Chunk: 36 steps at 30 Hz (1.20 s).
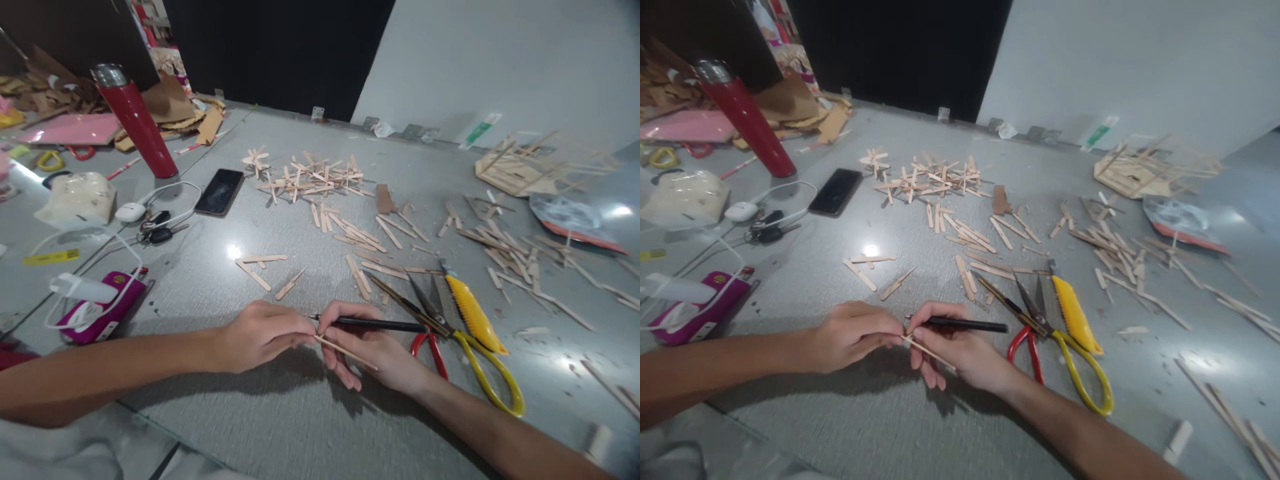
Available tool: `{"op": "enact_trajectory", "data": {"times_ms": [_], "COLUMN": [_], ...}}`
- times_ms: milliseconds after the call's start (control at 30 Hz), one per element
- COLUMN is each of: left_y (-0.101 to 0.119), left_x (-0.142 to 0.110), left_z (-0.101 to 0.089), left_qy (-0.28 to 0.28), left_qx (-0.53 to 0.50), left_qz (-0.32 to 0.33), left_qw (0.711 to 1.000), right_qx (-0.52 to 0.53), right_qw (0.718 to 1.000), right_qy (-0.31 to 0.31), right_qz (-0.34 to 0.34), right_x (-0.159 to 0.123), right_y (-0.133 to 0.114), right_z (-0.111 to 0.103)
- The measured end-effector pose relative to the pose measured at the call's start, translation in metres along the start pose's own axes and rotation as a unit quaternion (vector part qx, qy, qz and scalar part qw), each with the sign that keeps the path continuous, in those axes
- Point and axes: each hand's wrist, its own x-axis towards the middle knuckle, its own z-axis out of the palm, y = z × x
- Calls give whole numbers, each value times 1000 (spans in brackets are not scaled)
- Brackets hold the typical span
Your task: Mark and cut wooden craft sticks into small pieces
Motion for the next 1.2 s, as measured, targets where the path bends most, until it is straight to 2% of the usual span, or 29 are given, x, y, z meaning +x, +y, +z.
{"op": "enact_trajectory", "data": {"times_ms": [200,267,367,500,633,700,767,933,1200], "left_y": [-3,-2,3,10,10,8,7,7,6], "left_x": [-5,-5,-2,7,12,12,12,10,10], "left_z": [2,1,-2,-5,-4,-3,-3,-4,-3], "left_qy": [-3,-9,-20,5,54,57,53,52,42], "left_qx": [11,1,-60,-186,-288,-301,-299,-291,-262], "left_qz": [3,-29,-136,-287,-384,-396,-393,-386,-382], "left_qw": [1000,1000,989,940,876,865,868,874,885], "right_qx": [7,1,-5,2,2,-2,-6,-22,-49], "right_qw": [999,999,999,997,992,987,983,982,969], "right_qy": [-18,-10,31,70,114,144,166,165,209], "right_qz": [48,46,13,-14,-49,-68,-77,-93,-125], "right_x": [0,0,0,4,10,11,10,8,9], "right_y": [-2,-2,-4,-7,-6,-5,-5,-3,-1], "right_z": [-1,0,-1,-6,-9,-9,-9,-9,-8]}}
